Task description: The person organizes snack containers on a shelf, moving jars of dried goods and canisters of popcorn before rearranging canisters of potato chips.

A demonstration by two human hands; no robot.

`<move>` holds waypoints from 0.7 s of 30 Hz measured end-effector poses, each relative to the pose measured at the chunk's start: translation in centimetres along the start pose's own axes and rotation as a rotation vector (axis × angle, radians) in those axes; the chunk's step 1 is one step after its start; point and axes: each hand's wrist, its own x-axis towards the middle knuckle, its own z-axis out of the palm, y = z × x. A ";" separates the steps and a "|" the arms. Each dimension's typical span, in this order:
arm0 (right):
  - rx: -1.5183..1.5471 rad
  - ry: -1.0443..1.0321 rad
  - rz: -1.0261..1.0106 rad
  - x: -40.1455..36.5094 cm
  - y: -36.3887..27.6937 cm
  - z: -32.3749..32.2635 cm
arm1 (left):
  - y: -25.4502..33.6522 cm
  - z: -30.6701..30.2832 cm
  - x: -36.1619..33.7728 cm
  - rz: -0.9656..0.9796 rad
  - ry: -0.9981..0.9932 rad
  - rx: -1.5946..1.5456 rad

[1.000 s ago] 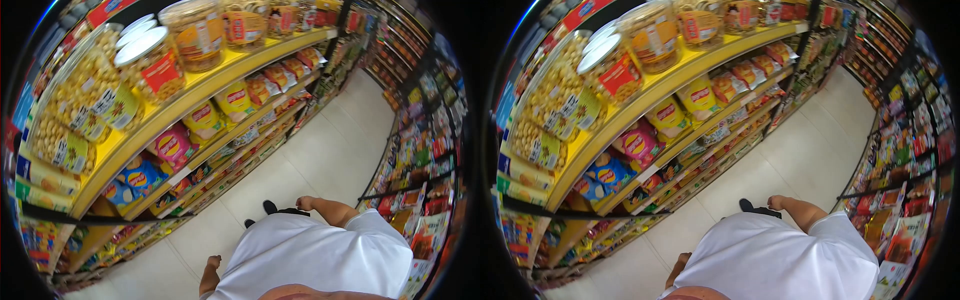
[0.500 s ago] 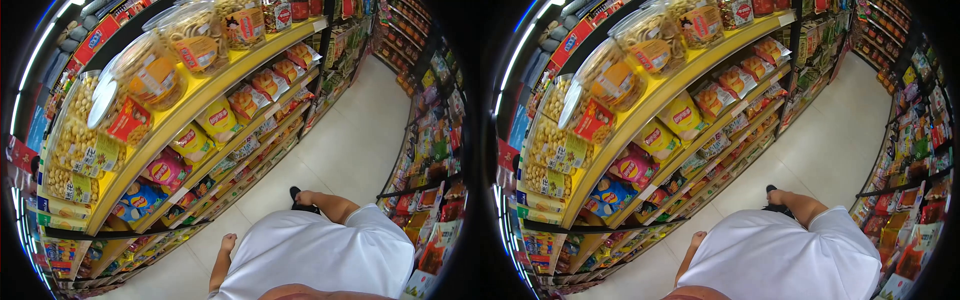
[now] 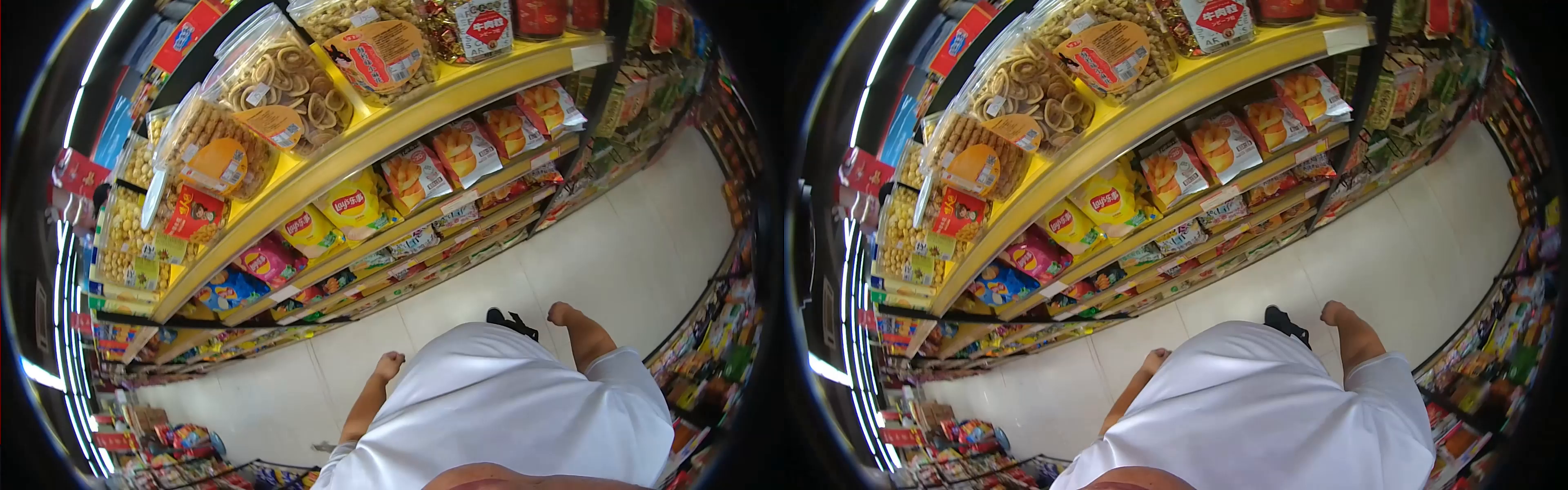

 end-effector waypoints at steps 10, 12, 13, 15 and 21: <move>0.627 0.271 0.247 -5.1 -0.1 -5.6 | 8.3 3.6 2.4 0.159 -0.063 -0.105; 0.710 0.263 0.242 -4.0 -1.1 -5.4 | 9.3 3.1 2.4 0.190 -0.066 -0.124; 0.758 0.251 0.241 -3.4 -1.7 -5.0 | 9.8 2.9 2.4 0.206 -0.065 -0.135; 0.826 0.251 0.229 -3.0 -2.9 -4.6 | 9.4 2.6 3.4 0.184 -0.092 -0.084; 0.794 0.292 0.241 -5.0 -3.9 -1.6 | 7.8 2.2 6.0 0.115 -0.117 0.094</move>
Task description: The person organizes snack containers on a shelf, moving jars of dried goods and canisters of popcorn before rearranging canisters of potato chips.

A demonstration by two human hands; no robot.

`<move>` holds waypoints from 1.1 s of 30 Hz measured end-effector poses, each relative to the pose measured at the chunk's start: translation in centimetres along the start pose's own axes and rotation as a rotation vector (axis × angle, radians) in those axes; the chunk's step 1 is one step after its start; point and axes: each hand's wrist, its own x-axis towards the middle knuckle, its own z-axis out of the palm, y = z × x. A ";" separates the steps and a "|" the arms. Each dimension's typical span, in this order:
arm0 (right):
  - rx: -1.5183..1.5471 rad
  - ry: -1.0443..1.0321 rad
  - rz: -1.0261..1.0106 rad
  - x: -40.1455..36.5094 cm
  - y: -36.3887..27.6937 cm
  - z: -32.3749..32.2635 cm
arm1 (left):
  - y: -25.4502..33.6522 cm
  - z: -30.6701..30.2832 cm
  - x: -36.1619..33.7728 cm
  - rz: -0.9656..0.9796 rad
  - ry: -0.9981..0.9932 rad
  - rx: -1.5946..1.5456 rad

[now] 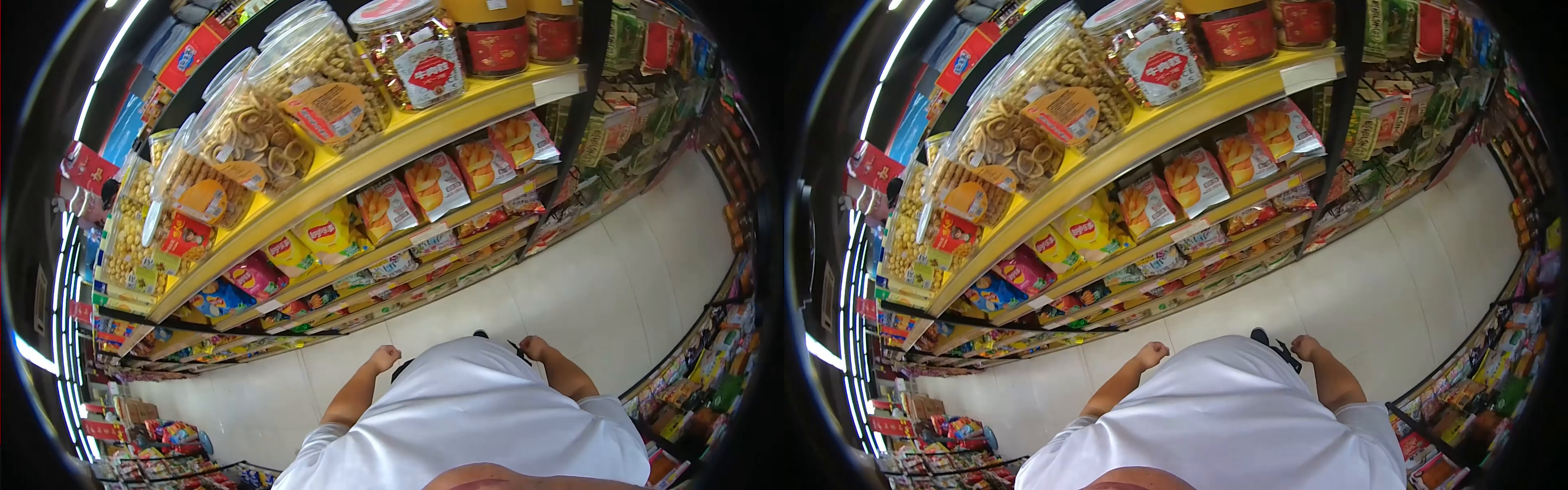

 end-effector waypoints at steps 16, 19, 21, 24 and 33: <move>-0.862 -0.227 -0.464 3.0 7.6 -3.2 | 0.5 1.4 1.1 0.032 0.048 -0.056; -0.173 -0.096 0.057 2.5 -0.2 -6.4 | -1.3 1.8 0.0 -0.005 0.065 -0.079; -0.226 -0.083 -0.094 4.1 -2.6 -7.1 | -1.8 1.5 -0.8 -0.038 0.076 -0.074; -0.199 -0.071 -0.176 6.9 -4.2 -6.9 | -2.0 1.2 -2.4 -0.105 0.088 -0.072; -0.349 -0.175 -0.132 6.7 -6.4 -7.1 | -4.6 1.7 -4.0 -0.155 0.120 -0.153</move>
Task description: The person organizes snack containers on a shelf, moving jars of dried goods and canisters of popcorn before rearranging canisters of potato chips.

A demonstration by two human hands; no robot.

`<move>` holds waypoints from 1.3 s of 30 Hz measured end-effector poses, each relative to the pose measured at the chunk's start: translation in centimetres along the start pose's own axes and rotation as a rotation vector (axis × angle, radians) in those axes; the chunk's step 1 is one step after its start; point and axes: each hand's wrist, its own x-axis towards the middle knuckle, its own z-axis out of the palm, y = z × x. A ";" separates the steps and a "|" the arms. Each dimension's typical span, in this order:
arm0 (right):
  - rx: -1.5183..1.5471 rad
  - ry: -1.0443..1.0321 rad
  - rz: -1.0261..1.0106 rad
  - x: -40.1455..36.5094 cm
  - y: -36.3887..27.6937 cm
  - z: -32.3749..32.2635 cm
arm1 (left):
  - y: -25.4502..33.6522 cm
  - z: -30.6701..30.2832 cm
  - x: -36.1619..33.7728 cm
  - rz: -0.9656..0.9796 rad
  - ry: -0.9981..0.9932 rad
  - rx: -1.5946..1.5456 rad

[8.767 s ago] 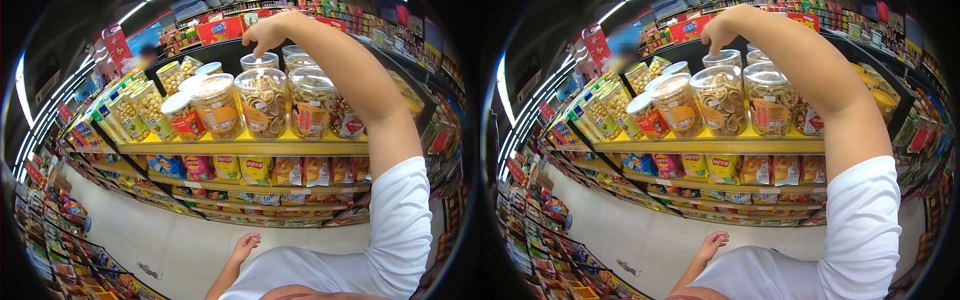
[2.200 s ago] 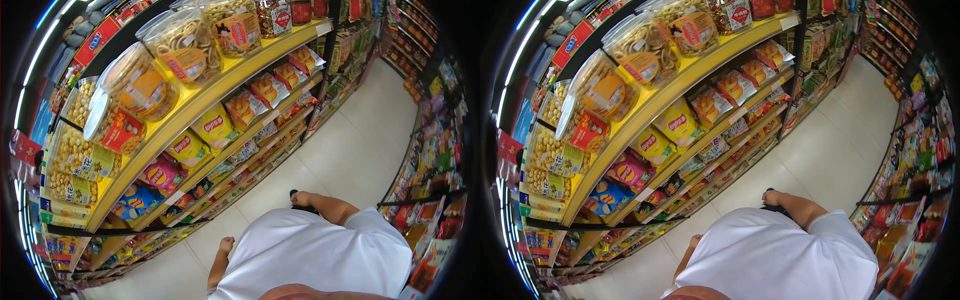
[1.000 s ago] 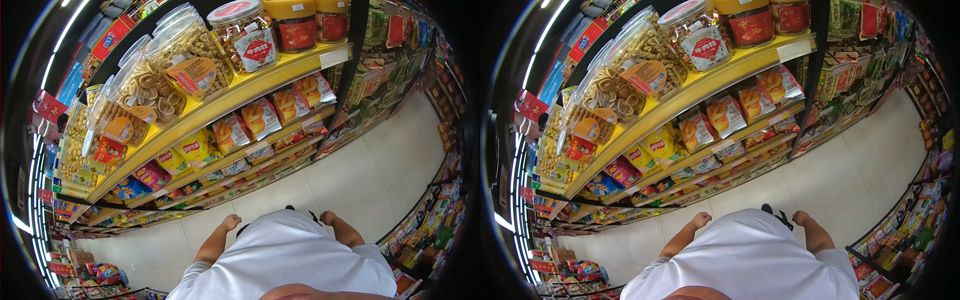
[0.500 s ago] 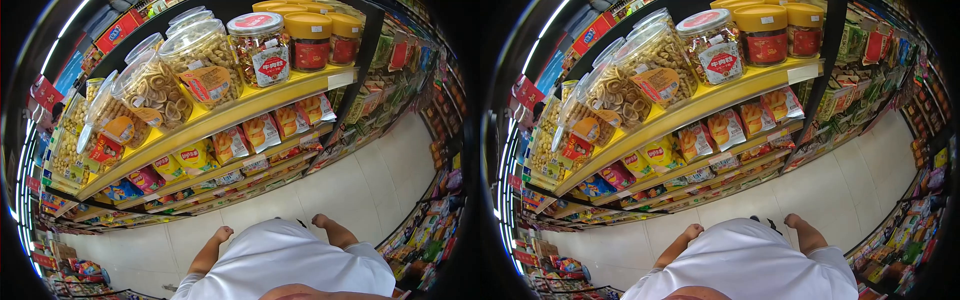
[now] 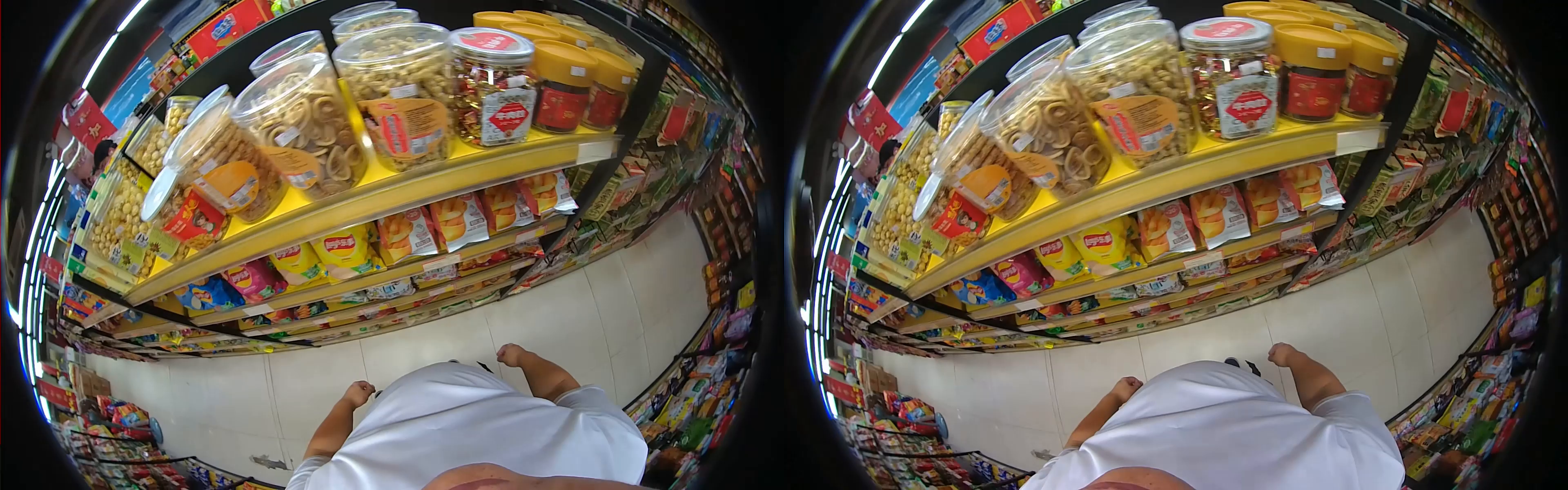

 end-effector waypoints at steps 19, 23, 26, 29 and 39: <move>-0.170 -0.136 -0.047 -0.4 -16.8 5.2 | -14.7 -7.1 -2.5 -0.047 0.029 -0.063; -0.048 -0.093 -0.112 2.0 -21.4 6.5 | -20.8 -7.8 -4.5 -0.121 0.057 -0.096; -0.080 -0.005 -0.153 4.3 -23.9 7.5 | -24.9 -7.8 -6.5 -0.167 0.045 -0.164; -0.194 -0.018 -0.186 5.3 -27.2 7.4 | -27.1 -8.0 -10.0 -0.178 0.106 -0.264; 0.087 -0.017 -0.362 7.3 -35.0 7.7 | -15.9 -27.1 -14.5 0.309 0.139 -0.483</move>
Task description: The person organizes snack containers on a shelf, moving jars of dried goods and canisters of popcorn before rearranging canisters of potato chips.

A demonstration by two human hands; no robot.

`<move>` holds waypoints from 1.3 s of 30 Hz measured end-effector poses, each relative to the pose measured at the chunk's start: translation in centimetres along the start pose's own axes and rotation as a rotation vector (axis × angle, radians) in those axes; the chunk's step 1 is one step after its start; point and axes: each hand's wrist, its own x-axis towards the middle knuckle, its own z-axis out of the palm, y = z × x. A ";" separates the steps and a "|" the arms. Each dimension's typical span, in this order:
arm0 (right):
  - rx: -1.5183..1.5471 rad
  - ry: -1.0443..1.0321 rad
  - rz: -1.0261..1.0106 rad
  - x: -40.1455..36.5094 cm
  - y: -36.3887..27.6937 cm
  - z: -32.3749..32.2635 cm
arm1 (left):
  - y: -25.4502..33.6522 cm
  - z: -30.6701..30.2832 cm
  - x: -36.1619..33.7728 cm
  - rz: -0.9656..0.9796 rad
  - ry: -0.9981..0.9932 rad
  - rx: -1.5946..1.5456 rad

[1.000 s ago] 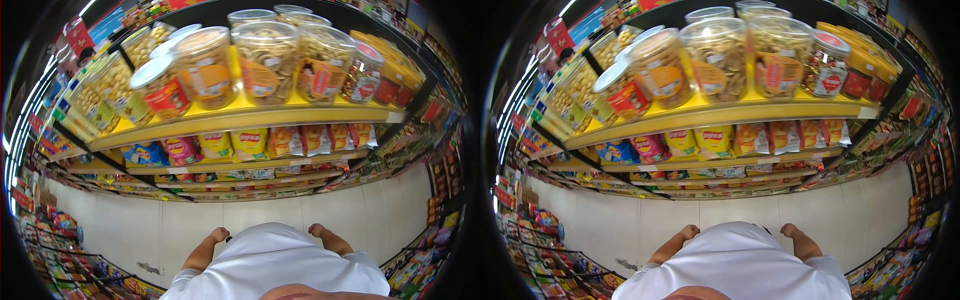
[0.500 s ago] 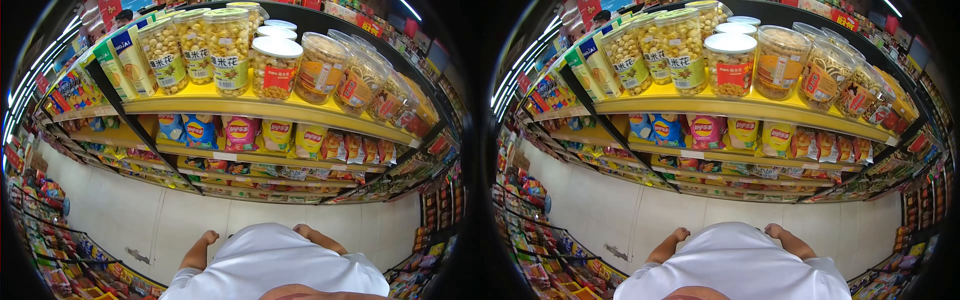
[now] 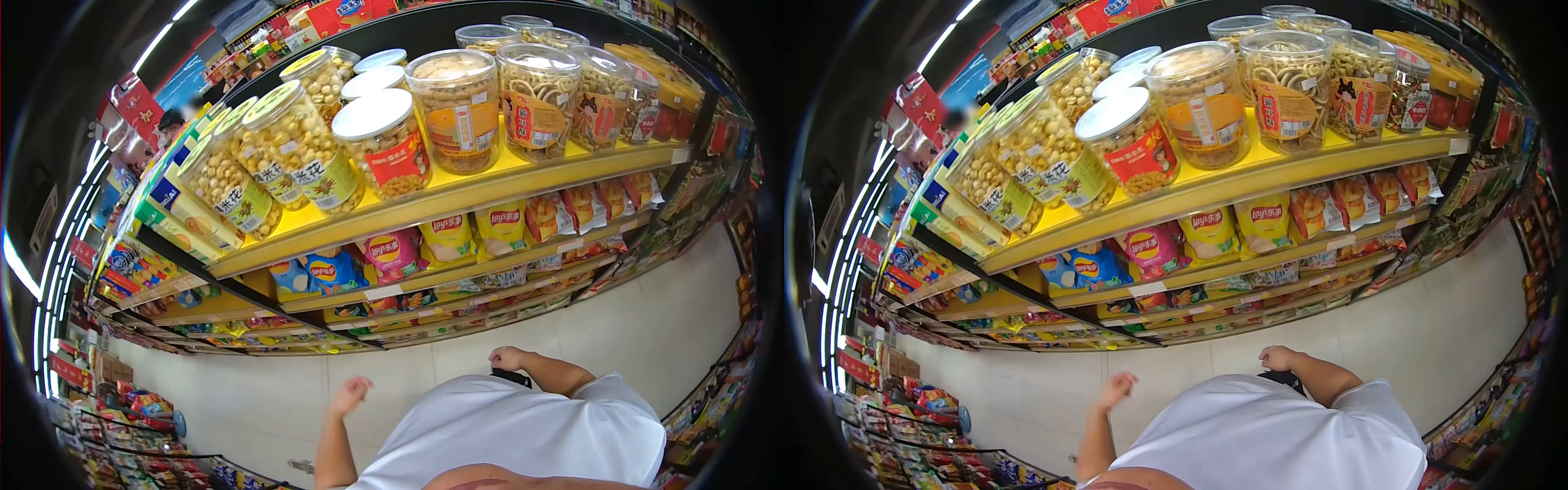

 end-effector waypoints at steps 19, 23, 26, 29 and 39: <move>-0.757 0.545 -1.137 -32.3 -42.4 -49.7 | 65.2 -4.2 5.3 0.998 0.480 1.004; -1.001 0.679 -1.064 -26.6 -50.6 -54.5 | 65.7 -5.8 6.2 0.820 0.451 1.035; -0.959 0.544 -0.728 -21.2 -59.0 -56.1 | 66.0 -7.1 6.7 0.724 0.390 0.991; -1.083 0.674 -0.648 -11.1 -61.7 -59.4 | 66.7 -7.2 6.0 0.755 0.352 1.059; -0.603 0.417 -0.127 0.9 -68.9 -59.7 | 65.9 -11.5 5.8 0.980 0.334 1.069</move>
